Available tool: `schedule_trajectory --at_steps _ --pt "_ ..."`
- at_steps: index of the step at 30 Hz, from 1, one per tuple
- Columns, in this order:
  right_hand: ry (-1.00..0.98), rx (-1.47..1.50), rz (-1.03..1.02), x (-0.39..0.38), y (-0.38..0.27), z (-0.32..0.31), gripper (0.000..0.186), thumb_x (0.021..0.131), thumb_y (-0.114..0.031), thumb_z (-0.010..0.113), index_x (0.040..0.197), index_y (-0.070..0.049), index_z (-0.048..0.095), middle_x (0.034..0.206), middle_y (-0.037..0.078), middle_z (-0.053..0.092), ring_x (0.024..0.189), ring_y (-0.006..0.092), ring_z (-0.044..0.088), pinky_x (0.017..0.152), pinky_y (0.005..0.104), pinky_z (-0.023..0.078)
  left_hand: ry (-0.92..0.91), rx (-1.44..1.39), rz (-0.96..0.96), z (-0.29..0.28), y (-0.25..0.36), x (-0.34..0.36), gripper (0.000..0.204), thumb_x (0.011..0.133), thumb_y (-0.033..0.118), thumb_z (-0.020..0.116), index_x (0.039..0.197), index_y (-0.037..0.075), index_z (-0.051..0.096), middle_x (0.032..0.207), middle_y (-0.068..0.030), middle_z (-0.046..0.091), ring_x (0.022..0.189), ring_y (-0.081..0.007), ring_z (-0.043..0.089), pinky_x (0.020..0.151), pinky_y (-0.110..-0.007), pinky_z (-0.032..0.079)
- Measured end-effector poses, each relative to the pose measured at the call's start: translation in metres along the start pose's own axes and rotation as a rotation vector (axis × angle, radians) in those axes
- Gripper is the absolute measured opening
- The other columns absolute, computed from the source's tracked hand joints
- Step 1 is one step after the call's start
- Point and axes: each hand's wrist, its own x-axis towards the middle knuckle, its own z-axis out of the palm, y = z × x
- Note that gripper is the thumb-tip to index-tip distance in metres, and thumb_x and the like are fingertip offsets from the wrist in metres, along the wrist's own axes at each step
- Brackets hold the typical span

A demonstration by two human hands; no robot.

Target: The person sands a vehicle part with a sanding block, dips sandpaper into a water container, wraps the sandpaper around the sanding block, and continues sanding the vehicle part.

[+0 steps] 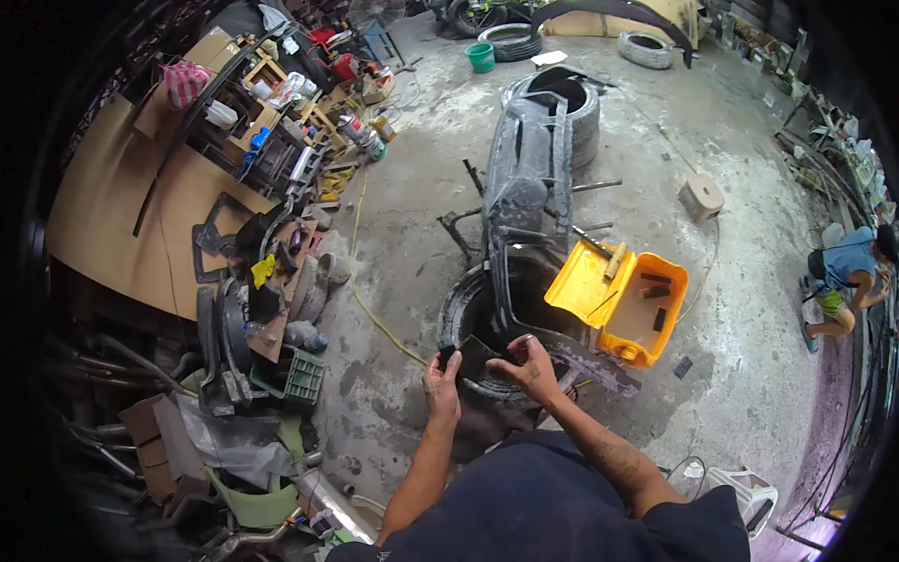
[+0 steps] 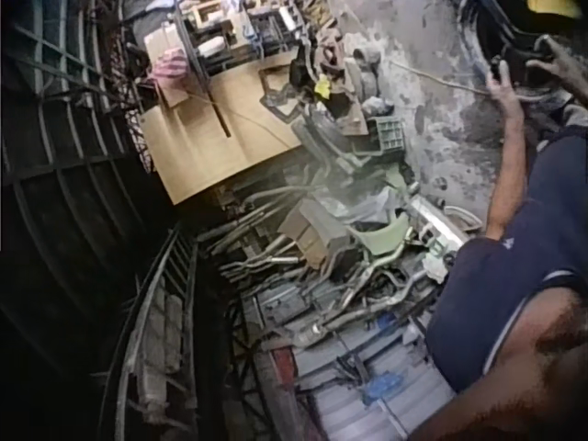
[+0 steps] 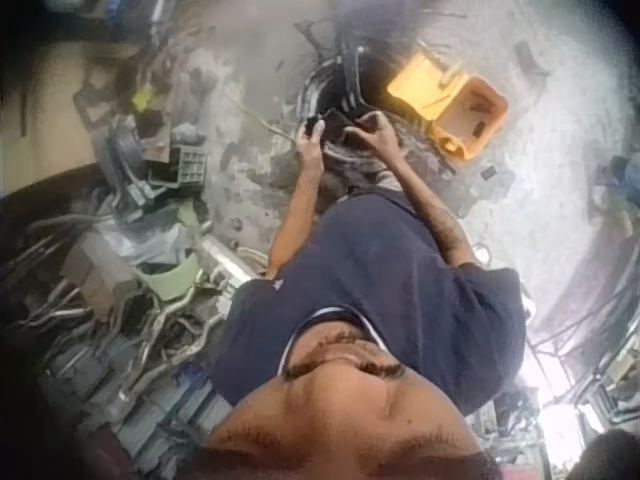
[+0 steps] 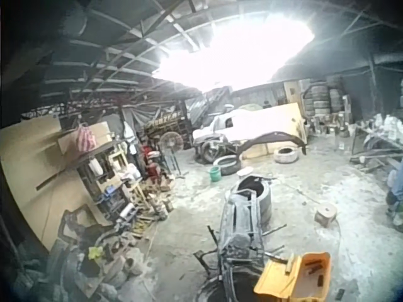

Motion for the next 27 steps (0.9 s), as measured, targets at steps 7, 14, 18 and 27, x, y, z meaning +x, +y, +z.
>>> schedule_trajectory --at_steps 7,14,18,27 --pt "-0.502 0.548 0.486 0.027 -0.006 -0.001 0.036 0.095 -0.029 0.076 0.110 0.003 0.067 0.102 0.010 0.070 0.091 0.0151 0.070 0.084 0.0291 0.058 0.090 -0.145 -0.042 0.016 0.013 0.028 0.024 0.097 0.014 0.072 0.116 0.002 0.066 0.105 -0.0024 0.071 0.092 -0.0108 0.065 0.084 -0.025 0.052" --pt "-0.243 0.780 0.439 0.047 -0.011 0.006 0.021 0.091 -0.014 0.079 0.100 0.001 0.066 0.101 0.008 0.070 0.091 0.0166 0.071 0.083 0.0299 0.061 -0.125 -0.038 -0.115 0.039 0.025 0.041 0.027 0.093 0.018 0.077 0.112 0.004 0.064 0.094 -0.0006 0.070 0.076 -0.0069 0.063 0.066 -0.022 0.049" --pt "-0.083 0.771 0.355 0.052 -0.025 0.011 0.021 0.091 -0.015 0.079 0.098 0.001 0.067 0.093 0.005 0.070 0.086 0.0137 0.071 0.078 0.0290 0.062 -0.180 0.071 -0.098 0.037 0.029 0.059 0.027 0.092 0.019 0.079 0.109 0.005 0.064 0.086 0.0016 0.068 0.067 -0.0047 0.058 0.058 -0.021 0.045" --pt "0.231 0.736 0.293 0.062 -0.053 0.054 0.021 0.089 -0.016 0.082 0.095 -0.001 0.069 0.088 0.003 0.071 0.079 0.0101 0.068 0.071 0.0273 0.061 -0.409 0.115 -0.101 -0.013 0.077 0.121 0.038 0.099 0.033 0.070 0.122 0.004 0.062 0.091 -0.0005 0.066 0.068 -0.0045 0.055 0.057 -0.021 0.044"
